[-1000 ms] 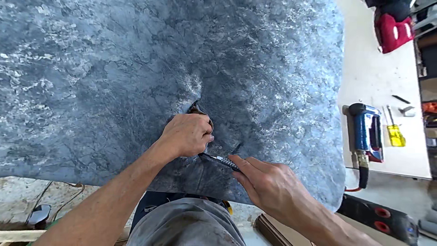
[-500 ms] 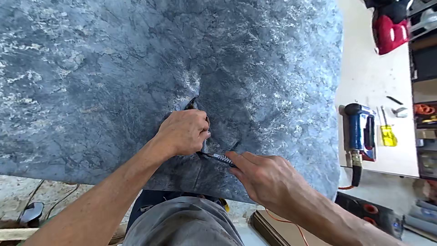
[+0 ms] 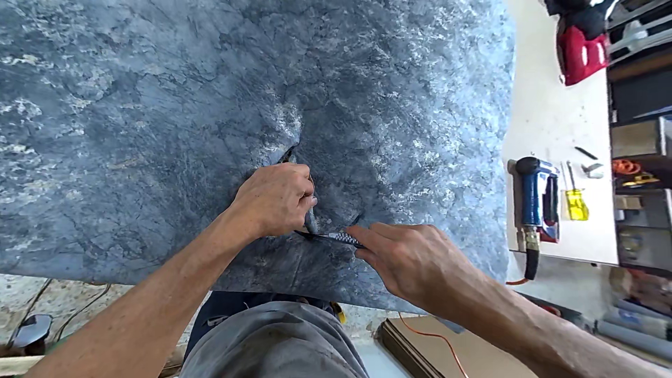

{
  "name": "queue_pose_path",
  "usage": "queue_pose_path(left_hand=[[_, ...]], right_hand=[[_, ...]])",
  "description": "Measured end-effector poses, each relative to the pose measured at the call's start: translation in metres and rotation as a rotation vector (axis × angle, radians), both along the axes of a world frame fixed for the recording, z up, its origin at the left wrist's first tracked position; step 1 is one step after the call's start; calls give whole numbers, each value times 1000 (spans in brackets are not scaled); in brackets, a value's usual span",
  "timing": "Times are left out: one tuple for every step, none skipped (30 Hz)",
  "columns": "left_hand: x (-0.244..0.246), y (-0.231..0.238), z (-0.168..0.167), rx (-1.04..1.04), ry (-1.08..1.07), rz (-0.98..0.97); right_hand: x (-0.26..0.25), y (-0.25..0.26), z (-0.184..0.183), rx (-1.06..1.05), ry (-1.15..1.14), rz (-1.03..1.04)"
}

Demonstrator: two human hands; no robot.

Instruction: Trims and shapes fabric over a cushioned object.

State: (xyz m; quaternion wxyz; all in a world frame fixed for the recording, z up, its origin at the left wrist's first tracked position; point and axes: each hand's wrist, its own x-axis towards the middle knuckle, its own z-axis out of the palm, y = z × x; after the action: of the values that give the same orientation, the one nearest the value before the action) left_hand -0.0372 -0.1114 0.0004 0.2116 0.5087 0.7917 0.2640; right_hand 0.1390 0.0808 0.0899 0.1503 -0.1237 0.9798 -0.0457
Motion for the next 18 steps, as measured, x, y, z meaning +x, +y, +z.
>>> queue_pose_path(left_hand=[[0, 0, -1, 12, 5, 4], [0, 0, -1, 20, 6, 8], [1, 0, -1, 27, 7, 15], [1, 0, -1, 30, 13, 20], [2, 0, -2, 35, 20, 24], [3, 0, -3, 44, 24, 26], [3, 0, -4, 61, 29, 29], [2, -1, -4, 73, 32, 35], [2, -1, -4, 76, 29, 38], [2, -1, -4, 74, 27, 44], [3, -1, -4, 71, 25, 48], [3, -1, -4, 71, 26, 52], [4, -1, -5, 80, 32, 55], [3, 0, -6, 87, 37, 59], [4, -1, -6, 91, 41, 63], [4, -1, -7, 96, 45, 68], [3, -1, -7, 96, 50, 74], [4, -1, -7, 96, 56, 79]], right_hand=[[0, 3, 1, -4, -3, 7], [0, 6, 2, -9, -8, 10], [-1, 10, 3, -9, -14, 13], [-2, 12, 2, -5, -15, 20], [-4, 13, 2, 3, -23, 29], [-5, 15, 3, 12, -37, 38], [-7, 17, 5, 20, -49, 47], [-9, 20, 7, 25, -53, 55], [-10, 23, 9, 32, -54, 61], [-12, 25, 10, 41, -57, 69], [-14, 26, 10, 46, -65, 78], [-16, 26, 9, 49, -78, 86], [-17, 27, 9, 52, -89, 93], [-17, 29, 10, 50, -96, 98], [-18, 31, 12, 47, -103, 98], [-19, 32, 14, 51, -106, 96], [-21, 31, 14, 58, -110, 96], [-22, 29, 13, 64, -123, 99]])
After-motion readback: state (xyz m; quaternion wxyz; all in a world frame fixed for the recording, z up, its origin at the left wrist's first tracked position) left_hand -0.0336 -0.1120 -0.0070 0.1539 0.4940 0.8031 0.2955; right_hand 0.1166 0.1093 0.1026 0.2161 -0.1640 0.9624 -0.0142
